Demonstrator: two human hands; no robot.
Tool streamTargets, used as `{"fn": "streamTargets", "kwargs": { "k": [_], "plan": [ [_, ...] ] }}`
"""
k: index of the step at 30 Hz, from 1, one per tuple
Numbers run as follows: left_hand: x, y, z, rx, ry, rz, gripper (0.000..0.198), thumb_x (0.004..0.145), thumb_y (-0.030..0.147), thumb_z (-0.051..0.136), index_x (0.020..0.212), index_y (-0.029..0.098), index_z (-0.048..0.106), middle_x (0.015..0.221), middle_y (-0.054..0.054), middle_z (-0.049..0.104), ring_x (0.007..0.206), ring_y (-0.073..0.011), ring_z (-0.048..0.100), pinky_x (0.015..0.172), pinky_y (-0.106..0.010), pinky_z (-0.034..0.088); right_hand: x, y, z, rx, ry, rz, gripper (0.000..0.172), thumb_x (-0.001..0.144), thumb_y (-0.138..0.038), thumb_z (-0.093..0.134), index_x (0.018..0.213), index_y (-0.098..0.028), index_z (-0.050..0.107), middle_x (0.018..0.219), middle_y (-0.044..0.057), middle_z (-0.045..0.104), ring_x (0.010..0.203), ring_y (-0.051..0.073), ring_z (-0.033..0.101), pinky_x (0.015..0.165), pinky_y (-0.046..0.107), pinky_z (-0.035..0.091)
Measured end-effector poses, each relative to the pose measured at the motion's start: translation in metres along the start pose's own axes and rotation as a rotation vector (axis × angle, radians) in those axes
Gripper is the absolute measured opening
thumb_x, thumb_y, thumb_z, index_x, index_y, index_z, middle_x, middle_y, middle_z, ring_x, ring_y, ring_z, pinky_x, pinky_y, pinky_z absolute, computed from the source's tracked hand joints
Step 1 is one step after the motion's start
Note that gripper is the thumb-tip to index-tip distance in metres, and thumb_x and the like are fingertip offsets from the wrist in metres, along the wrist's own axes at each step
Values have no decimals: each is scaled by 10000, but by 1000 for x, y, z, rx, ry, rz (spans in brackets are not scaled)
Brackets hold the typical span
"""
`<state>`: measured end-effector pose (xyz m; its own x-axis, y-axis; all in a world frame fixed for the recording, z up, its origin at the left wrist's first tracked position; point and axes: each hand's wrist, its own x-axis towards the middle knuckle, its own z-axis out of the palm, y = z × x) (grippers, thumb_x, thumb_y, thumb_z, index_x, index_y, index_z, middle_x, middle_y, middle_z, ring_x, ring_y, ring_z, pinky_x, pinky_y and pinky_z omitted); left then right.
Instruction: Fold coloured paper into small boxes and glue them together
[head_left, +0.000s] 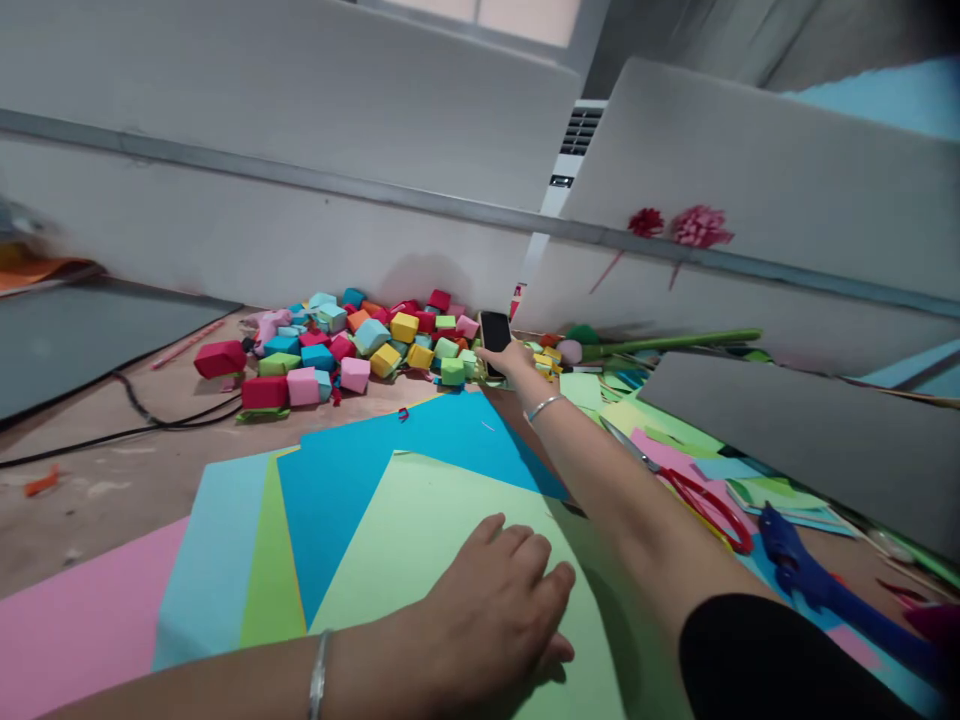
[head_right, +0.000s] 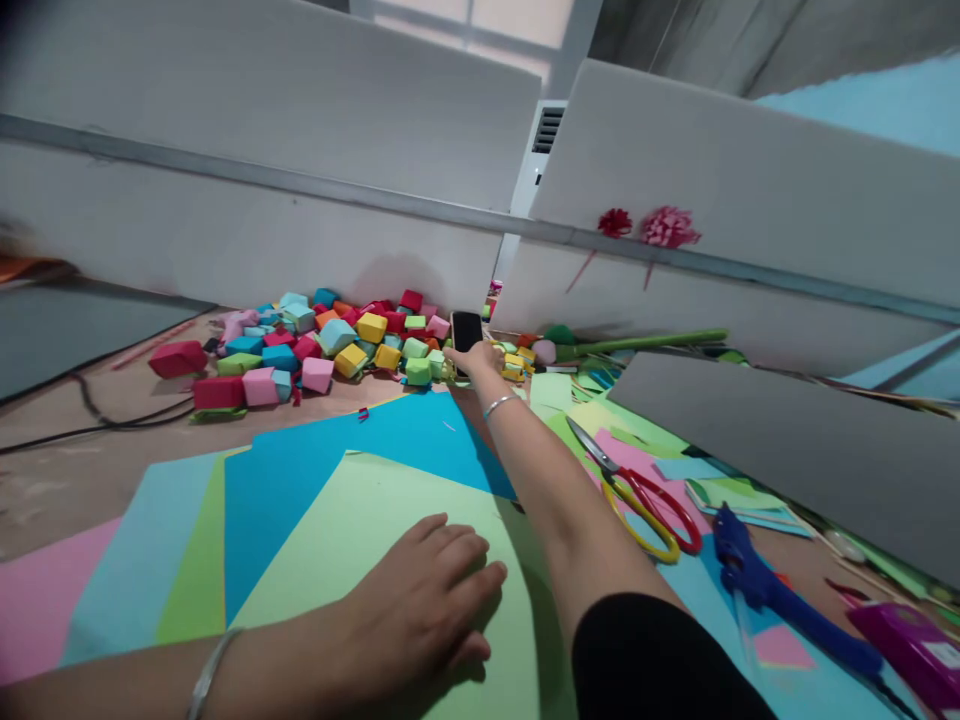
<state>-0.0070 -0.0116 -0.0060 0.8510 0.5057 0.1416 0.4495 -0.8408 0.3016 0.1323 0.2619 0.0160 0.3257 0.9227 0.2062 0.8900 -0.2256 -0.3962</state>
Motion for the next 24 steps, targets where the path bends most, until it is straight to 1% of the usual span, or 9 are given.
{"fn": "streamTargets", "kwargs": {
  "k": [4, 8, 11, 14, 16, 18, 19, 22, 24],
  "plan": [
    [1, 0, 3, -5, -11, -6, 482, 881, 381, 614, 1284, 137, 514, 1195, -153, 611, 1093, -310, 555, 1016, -523, 406, 17, -10, 10, -20, -41, 150, 361, 933, -355, 585, 1241, -170, 561, 1247, 97, 582, 1054, 229, 606, 873, 445, 529],
    [2, -4, 6, -2, -5, -20, 495, 869, 342, 636, 1299, 137, 500, 1199, -156, 611, 1091, -314, 558, 1010, -534, 412, 25, -13, 13, -20, -44, 218, 368, 932, -357, 585, 1248, -170, 557, 1256, 101, 577, 1060, 231, 603, 876, 447, 528],
    [2, -7, 7, 0, 9, -23, 493, 856, 331, 655, 1285, 140, 505, 1194, -151, 609, 1086, -309, 555, 1007, -533, 416, 25, -11, 9, -25, -33, 202, 370, 932, -356, 586, 1249, -167, 556, 1253, 100, 578, 1058, 231, 605, 874, 447, 528],
    [1, -7, 6, -12, 35, -49, 447, 857, 316, 653, 1249, 145, 527, 1189, -141, 609, 1086, -301, 552, 1005, -528, 420, 20, 0, -9, -45, -6, 130, 384, 922, -378, 594, 1239, -163, 561, 1259, 102, 576, 1081, 240, 594, 893, 459, 513],
    [0, -5, 5, -16, 45, -70, 426, 862, 295, 647, 1247, 153, 533, 1198, -137, 609, 1101, -299, 549, 1010, -528, 418, 14, 17, -31, -66, 24, 77, 523, 840, -460, 674, 1230, -129, 562, 1266, 136, 572, 1122, 268, 569, 906, 445, 499],
    [-1, -4, 6, -13, 49, -72, 420, 860, 260, 646, 1252, 159, 536, 1209, -138, 608, 1109, -295, 550, 1015, -532, 414, 1, 44, -58, -88, 47, 41, 718, 696, -537, 769, 1216, -88, 563, 1247, 177, 580, 1133, 301, 554, 884, 402, 499],
    [-2, -3, 6, -8, 56, -67, 418, 855, 235, 645, 1251, 158, 539, 1212, -141, 608, 1109, -295, 552, 1014, -536, 414, -8, 60, -72, -101, 50, 33, 757, 652, -550, 787, 1204, -81, 567, 1219, 182, 595, 1110, 307, 565, 853, 382, 503],
    [-2, -4, 10, 11, 113, -45, 400, 832, 165, 635, 1224, 144, 557, 1211, -154, 611, 1097, -302, 564, 991, -544, 429, -49, 116, -112, -140, 4, 43, 669, 671, -566, 739, 1131, -99, 604, 1043, 143, 666, 937, 283, 633, 703, 331, 505],
    [-3, -7, 14, 26, 160, -28, 361, 824, 139, 618, 1183, 141, 575, 1204, -160, 616, 1074, -305, 576, 951, -537, 456, -86, 152, -134, -171, -40, 68, 696, 693, -577, 698, 1180, -95, 576, 985, 133, 680, 851, 268, 649, 630, 307, 485]
  ]
}}
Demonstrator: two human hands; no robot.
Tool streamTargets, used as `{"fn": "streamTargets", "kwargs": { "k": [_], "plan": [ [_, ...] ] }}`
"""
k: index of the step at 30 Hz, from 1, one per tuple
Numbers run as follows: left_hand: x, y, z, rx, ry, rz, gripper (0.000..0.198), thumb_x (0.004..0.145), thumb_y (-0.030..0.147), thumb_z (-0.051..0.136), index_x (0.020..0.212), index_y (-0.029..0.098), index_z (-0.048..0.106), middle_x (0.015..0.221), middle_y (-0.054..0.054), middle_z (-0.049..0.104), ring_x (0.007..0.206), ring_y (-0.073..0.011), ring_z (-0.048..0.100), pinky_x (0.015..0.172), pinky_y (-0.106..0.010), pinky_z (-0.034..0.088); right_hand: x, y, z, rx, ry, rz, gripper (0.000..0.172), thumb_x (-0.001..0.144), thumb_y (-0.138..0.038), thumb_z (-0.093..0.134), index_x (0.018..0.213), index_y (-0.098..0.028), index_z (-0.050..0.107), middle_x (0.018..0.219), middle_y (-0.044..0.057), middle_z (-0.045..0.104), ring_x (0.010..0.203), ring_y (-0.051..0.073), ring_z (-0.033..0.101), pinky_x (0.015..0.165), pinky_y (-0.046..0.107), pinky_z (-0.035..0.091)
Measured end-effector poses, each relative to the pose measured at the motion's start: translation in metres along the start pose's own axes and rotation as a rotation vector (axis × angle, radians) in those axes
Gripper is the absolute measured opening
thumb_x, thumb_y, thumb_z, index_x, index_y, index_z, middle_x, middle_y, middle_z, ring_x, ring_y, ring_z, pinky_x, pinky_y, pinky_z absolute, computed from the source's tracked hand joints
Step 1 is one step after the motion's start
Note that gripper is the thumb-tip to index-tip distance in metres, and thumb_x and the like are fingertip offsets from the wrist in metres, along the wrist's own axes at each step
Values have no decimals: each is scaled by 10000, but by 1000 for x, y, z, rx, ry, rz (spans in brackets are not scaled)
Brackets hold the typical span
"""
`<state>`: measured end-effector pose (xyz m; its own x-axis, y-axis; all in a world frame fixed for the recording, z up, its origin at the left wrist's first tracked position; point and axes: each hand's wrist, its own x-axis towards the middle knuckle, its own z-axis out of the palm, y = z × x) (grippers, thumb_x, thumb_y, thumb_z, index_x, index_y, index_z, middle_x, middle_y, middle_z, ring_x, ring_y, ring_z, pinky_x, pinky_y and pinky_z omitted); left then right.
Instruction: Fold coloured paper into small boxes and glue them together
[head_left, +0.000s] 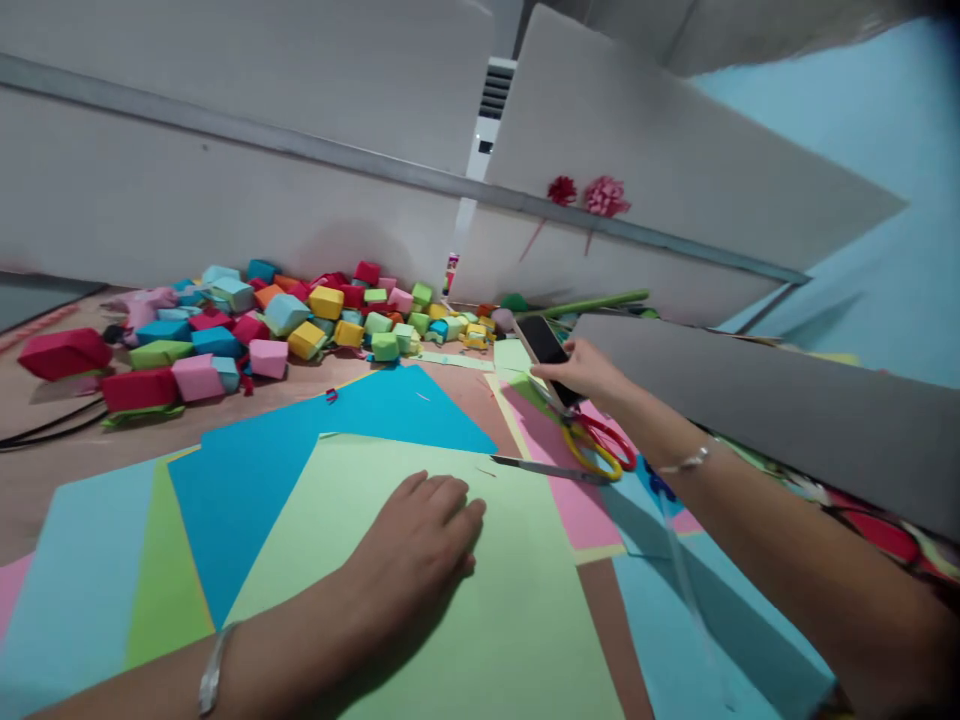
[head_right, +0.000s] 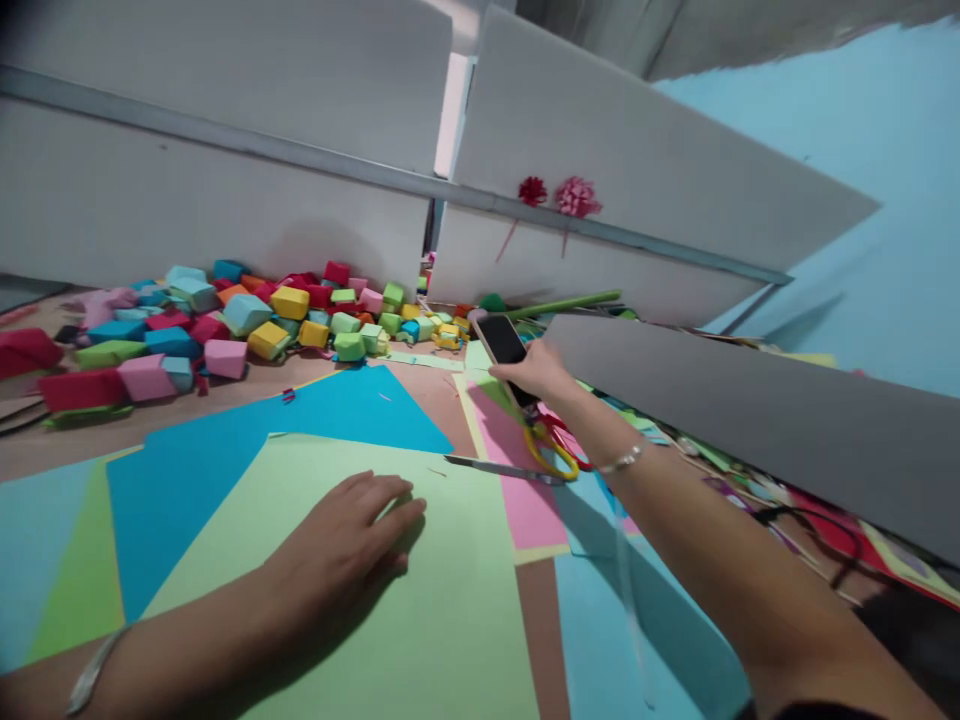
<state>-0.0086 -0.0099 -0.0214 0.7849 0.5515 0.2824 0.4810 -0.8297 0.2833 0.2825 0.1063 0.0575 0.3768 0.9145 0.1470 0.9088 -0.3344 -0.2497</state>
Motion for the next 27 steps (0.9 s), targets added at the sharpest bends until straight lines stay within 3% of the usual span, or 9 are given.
{"fn": "streamTargets", "kwargs": {
  "k": [4, 7, 11, 16, 19, 21, 24, 27],
  "plan": [
    [-3, -6, 8, 26, 62, 41, 293, 865, 169, 573, 1158, 161, 581, 1208, -165, 618, 1048, -304, 596, 892, -523, 490, -69, 54, -11, -106, -70, 9, 946, 649, -623, 697, 1363, -65, 425, 985, 169, 681, 841, 310, 647, 584, 308, 448],
    [-5, -10, 12, 75, 91, 66, 299, 879, 186, 563, 1177, 158, 571, 1207, -181, 624, 1054, -315, 607, 873, -532, 502, -102, 67, -8, -184, -79, -18, 1055, 673, -623, 677, 1446, -15, 298, 1028, 227, 673, 901, 363, 641, 650, 347, 455],
    [-7, -13, 14, 144, 108, 88, 337, 902, 206, 534, 1234, 153, 541, 1228, -187, 621, 1076, -323, 614, 857, -526, 516, -115, 71, 1, -234, -63, -53, 1042, 754, -631, 606, 1482, 5, 217, 1207, 303, 599, 1085, 434, 580, 773, 414, 458],
    [-8, -18, 14, 185, 134, 108, 351, 928, 262, 509, 1264, 163, 524, 1238, -170, 624, 1076, -312, 620, 850, -497, 526, -118, 91, -3, -197, -56, -97, 713, 925, -541, 396, 1456, -70, 320, 1109, 243, 665, 975, 379, 646, 772, 436, 478],
    [-7, -19, 14, 190, 141, 118, 349, 927, 265, 507, 1258, 156, 525, 1226, -172, 632, 1056, -311, 627, 834, -488, 534, -120, 109, -14, -167, -46, -195, 513, 952, -352, 355, 1391, -106, 452, 1169, 225, 636, 1080, 358, 608, 878, 470, 468],
    [-7, -18, 13, 183, 127, 105, 358, 918, 254, 518, 1263, 161, 520, 1227, -169, 631, 1052, -312, 627, 826, -489, 538, -123, 121, -19, -140, -65, -288, 414, 893, -205, 403, 1250, -180, 609, 1288, 173, 577, 1195, 316, 549, 976, 449, 440],
    [-6, -17, 12, 171, 102, 85, 373, 913, 237, 520, 1281, 172, 508, 1241, -162, 624, 1065, -311, 620, 833, -497, 538, -127, 136, -19, -104, -97, -440, 424, 779, -68, 431, 1000, -257, 739, 1410, 87, 481, 1309, 277, 458, 1057, 441, 391],
    [-6, -17, 12, 161, 73, 70, 373, 913, 245, 527, 1279, 174, 514, 1246, -161, 621, 1069, -314, 619, 836, -504, 539, -121, 145, -8, -100, -88, -518, 454, 758, -54, 439, 982, -279, 763, 1447, 70, 442, 1340, 300, 423, 1060, 468, 388]
  ]
}}
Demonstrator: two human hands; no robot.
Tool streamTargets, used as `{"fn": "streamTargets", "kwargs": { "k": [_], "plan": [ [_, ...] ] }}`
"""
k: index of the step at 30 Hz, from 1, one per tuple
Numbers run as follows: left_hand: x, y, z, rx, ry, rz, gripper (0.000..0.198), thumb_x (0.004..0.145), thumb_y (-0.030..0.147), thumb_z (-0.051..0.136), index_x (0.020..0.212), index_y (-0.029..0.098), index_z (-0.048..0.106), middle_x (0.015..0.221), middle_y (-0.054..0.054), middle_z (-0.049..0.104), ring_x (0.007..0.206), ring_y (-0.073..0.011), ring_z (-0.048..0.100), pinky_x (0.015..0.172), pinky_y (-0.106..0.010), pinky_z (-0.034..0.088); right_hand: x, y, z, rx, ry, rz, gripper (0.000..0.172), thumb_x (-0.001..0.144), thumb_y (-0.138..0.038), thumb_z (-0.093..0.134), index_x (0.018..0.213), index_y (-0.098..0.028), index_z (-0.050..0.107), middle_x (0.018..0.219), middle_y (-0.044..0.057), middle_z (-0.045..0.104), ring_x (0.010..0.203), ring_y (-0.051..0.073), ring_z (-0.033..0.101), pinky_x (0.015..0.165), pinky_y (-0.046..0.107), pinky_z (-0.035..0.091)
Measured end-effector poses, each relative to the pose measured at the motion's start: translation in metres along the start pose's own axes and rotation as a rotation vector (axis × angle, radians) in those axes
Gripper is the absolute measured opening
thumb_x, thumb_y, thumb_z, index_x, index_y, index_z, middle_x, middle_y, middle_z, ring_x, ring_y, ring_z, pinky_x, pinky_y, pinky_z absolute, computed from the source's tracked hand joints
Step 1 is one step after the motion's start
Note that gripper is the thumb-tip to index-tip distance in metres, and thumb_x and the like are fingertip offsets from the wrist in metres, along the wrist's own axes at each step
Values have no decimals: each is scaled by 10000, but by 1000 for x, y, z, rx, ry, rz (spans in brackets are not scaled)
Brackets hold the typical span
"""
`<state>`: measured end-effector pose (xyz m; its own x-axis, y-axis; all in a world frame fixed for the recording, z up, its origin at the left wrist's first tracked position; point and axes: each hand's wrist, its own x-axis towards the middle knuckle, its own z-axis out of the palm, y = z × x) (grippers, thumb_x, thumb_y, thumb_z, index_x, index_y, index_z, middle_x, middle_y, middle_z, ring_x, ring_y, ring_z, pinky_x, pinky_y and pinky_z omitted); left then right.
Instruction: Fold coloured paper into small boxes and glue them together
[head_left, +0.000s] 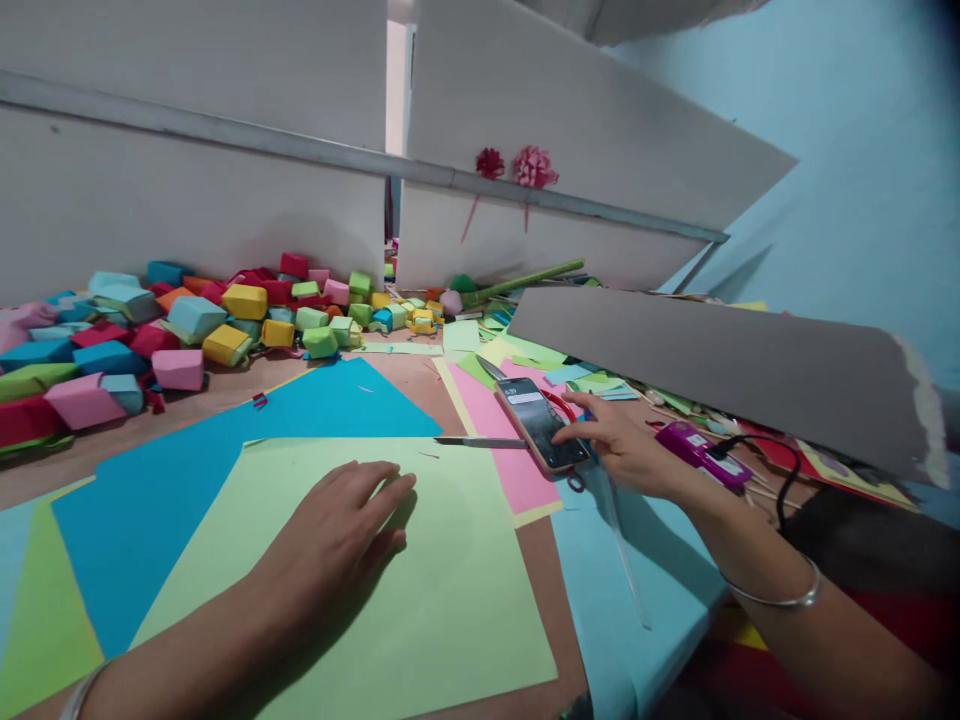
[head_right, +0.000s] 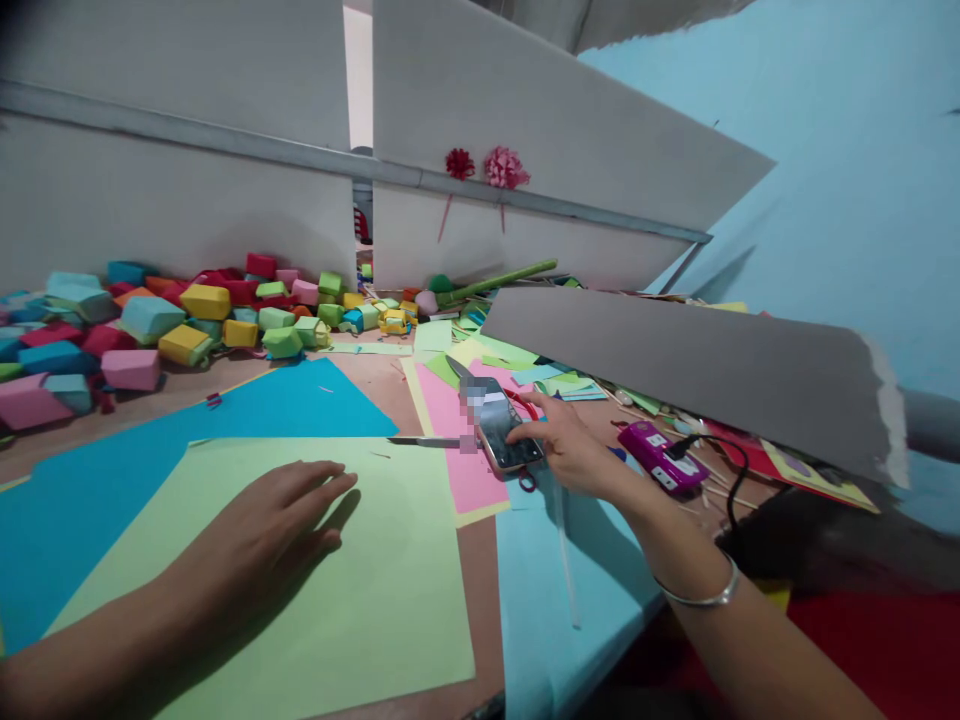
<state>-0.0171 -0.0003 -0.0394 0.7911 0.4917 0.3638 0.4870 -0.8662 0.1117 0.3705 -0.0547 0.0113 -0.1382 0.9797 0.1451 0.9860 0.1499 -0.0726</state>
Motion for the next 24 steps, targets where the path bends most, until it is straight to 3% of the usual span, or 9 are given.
{"fn": "streamTargets", "kwargs": {
  "k": [7, 12, 17, 24],
  "plan": [
    [1, -3, 0, -5, -2, -29, 349, 914, 242, 520, 1259, 186, 530, 1251, -157, 612, 1078, -323, 605, 845, -525, 525, 19, 20, 22, -61, 119, 131, 651, 770, -38, 413, 1381, -222, 541, 1418, 158, 458, 1306, 352, 427, 1037, 540, 381],
    [2, -3, -3, 11, -40, -76, 245, 926, 292, 515, 1147, 206, 576, 1221, -132, 612, 1104, -322, 577, 876, -523, 502, -9, 18, 12, -54, 160, 145, 504, 871, -104, 368, 1264, -254, 646, 1435, 145, 434, 1285, 331, 450, 1022, 546, 395],
    [2, -3, -5, 47, -80, -75, 215, 931, 297, 511, 1103, 194, 589, 1223, -144, 605, 1101, -332, 570, 857, -522, 504, -38, 1, 6, 16, 199, 106, 493, 856, -104, 388, 1171, -314, 704, 1478, 86, 412, 1325, 320, 422, 1043, 552, 374],
    [5, 0, -7, 43, -103, -89, 207, 920, 269, 533, 1103, 197, 595, 1213, -133, 615, 1085, -324, 584, 865, -521, 504, -39, -9, 15, 45, 262, 54, 460, 865, -101, 393, 1084, -281, 755, 1441, 107, 450, 1333, 350, 408, 1043, 585, 361]
  ]
}}
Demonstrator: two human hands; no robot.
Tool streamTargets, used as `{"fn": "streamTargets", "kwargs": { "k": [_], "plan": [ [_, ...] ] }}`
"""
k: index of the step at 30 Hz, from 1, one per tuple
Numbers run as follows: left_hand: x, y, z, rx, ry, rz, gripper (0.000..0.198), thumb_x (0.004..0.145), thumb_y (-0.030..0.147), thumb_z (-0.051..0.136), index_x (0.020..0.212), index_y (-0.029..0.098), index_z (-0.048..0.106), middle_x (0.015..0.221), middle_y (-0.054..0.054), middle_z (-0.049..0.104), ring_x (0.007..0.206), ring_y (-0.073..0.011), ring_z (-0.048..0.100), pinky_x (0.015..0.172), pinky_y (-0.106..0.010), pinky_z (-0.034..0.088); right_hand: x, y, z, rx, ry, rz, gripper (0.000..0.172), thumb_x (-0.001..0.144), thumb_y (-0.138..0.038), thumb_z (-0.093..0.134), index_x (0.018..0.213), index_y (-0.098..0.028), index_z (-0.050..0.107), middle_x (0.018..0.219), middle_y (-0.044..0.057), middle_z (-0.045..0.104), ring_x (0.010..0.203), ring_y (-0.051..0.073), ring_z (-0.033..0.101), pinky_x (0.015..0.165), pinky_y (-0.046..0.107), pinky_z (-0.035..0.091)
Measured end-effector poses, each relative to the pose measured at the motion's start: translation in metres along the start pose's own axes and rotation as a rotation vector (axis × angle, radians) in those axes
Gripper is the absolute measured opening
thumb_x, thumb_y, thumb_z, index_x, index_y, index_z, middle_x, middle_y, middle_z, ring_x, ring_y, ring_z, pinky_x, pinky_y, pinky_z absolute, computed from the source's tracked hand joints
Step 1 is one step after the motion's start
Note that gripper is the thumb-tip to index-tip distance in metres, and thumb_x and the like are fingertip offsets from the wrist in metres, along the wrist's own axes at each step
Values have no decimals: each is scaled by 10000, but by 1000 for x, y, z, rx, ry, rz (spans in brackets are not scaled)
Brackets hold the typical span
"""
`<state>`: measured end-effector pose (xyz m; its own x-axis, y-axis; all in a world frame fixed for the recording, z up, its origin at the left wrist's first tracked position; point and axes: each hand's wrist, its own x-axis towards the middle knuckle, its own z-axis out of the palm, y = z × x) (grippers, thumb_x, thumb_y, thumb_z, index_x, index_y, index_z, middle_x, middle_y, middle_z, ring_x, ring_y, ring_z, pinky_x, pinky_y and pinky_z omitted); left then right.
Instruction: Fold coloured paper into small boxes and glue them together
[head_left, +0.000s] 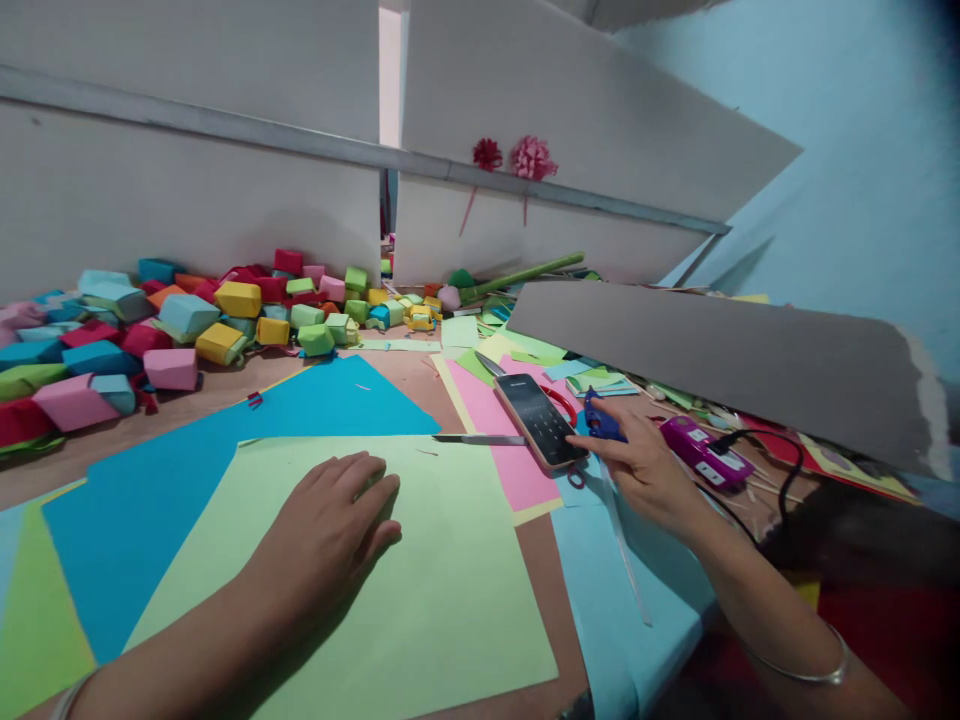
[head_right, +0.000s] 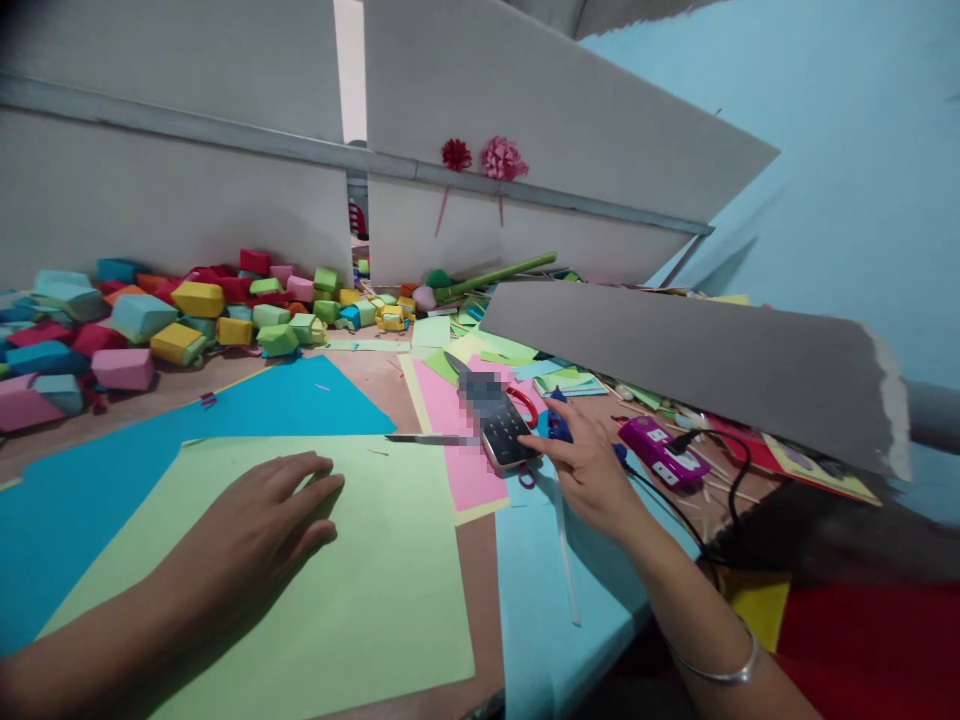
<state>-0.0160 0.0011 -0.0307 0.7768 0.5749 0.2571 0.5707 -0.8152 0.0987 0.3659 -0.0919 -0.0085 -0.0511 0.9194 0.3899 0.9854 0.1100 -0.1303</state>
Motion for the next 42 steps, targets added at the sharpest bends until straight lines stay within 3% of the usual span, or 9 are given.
{"fn": "streamTargets", "kwargs": {
  "k": [12, 23, 28, 33, 42],
  "plan": [
    [-1, -1, 2, 3, 33, 23, 221, 914, 271, 535, 1112, 191, 596, 1205, -141, 622, 1094, -336, 584, 869, -519, 496, 17, -5, 8, -19, -57, 49, 438, 901, -164, 389, 1110, -326, 738, 1434, 54, 473, 1308, 321, 458, 1067, 562, 359],
    [-1, -4, 3, -15, 52, 22, 233, 913, 288, 518, 1115, 208, 604, 1202, -126, 628, 1087, -326, 593, 862, -500, 501, 36, 3, 12, -32, -91, 132, 430, 903, -178, 383, 1176, -235, 711, 1416, 118, 498, 1291, 326, 473, 1041, 524, 410],
    [-1, -3, 2, -2, 52, 27, 241, 913, 293, 519, 1116, 200, 608, 1201, -133, 632, 1079, -328, 598, 857, -500, 502, 44, 6, 16, -35, -110, 99, 423, 897, -170, 391, 1142, -222, 732, 1413, 130, 498, 1298, 327, 467, 1059, 509, 388],
    [-2, -3, 3, -2, 59, 21, 255, 917, 299, 513, 1138, 205, 599, 1216, -131, 625, 1099, -330, 591, 866, -500, 499, 43, 6, 17, -39, -110, 53, 425, 859, -128, 432, 1114, -271, 741, 1426, 80, 488, 1315, 304, 449, 1067, 490, 383],
    [-2, -4, 3, 27, 56, 53, 251, 931, 287, 489, 1139, 184, 584, 1208, -155, 616, 1078, -333, 587, 830, -508, 515, 30, 10, 9, -67, -67, 60, 453, 828, -70, 412, 1080, -220, 758, 1355, 129, 542, 1243, 333, 510, 1021, 518, 414]
  ]
}}
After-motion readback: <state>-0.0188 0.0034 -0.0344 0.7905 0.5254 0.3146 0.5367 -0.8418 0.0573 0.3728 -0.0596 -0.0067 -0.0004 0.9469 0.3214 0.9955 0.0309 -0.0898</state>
